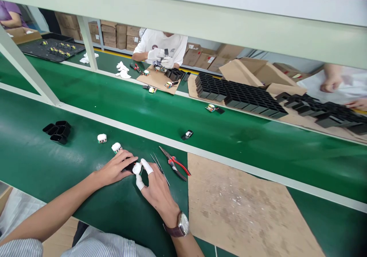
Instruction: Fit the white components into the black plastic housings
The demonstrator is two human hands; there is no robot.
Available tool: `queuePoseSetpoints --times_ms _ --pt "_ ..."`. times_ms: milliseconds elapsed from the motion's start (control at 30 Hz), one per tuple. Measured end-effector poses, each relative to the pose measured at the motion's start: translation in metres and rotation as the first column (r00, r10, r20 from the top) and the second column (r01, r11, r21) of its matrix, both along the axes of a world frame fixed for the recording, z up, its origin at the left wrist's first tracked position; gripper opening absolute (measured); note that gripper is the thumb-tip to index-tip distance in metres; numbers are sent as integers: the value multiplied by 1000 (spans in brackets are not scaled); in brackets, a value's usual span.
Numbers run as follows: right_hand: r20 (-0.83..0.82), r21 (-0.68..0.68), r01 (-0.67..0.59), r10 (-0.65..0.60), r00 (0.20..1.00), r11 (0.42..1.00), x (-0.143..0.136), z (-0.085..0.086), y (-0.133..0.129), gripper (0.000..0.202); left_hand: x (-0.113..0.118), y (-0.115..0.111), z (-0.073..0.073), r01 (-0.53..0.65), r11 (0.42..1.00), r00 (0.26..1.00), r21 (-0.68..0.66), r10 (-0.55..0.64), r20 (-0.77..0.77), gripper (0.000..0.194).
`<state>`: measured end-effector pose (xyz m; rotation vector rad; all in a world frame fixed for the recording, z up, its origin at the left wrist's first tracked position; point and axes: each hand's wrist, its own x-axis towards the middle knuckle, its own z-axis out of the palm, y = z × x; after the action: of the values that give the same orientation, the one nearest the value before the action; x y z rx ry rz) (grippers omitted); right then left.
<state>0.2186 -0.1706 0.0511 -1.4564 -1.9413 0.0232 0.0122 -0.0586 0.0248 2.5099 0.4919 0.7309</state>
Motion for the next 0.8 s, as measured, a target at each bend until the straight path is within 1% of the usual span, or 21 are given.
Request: queuePoseSetpoints --times_ms 267,333,433,500,633,667,800 --pt "36 -22 -9 10 999 1000 -2 0 0 51 3 -4 4 13 999 1000 -31 -13 -19 54" --pt "26 -21 -6 7 1000 1000 -1 1 -1 52 3 -5 5 20 998 1000 -52 -21 -21 55" --pt "-31 -3 -27 27 999 1000 2 1 -1 53 4 -5 3 23 994 1000 -111 -23 -1 58" --pt "-66 30 -53 55 996 998 5 0 -1 46 4 -4 2 27 986 1000 -167 -24 19 59" --pt "-73 80 -97 103 992 992 7 -2 -1 16 4 -4 0 35 968 999 -249 -31 20 57" --pt "-68 68 -106 110 992 992 7 -2 0 13 4 -3 0 37 965 999 -261 -33 19 56" --pt "-2 -17 -102 102 995 995 -1 1 1 13 2 -2 0 55 954 998 -294 -47 37 52"
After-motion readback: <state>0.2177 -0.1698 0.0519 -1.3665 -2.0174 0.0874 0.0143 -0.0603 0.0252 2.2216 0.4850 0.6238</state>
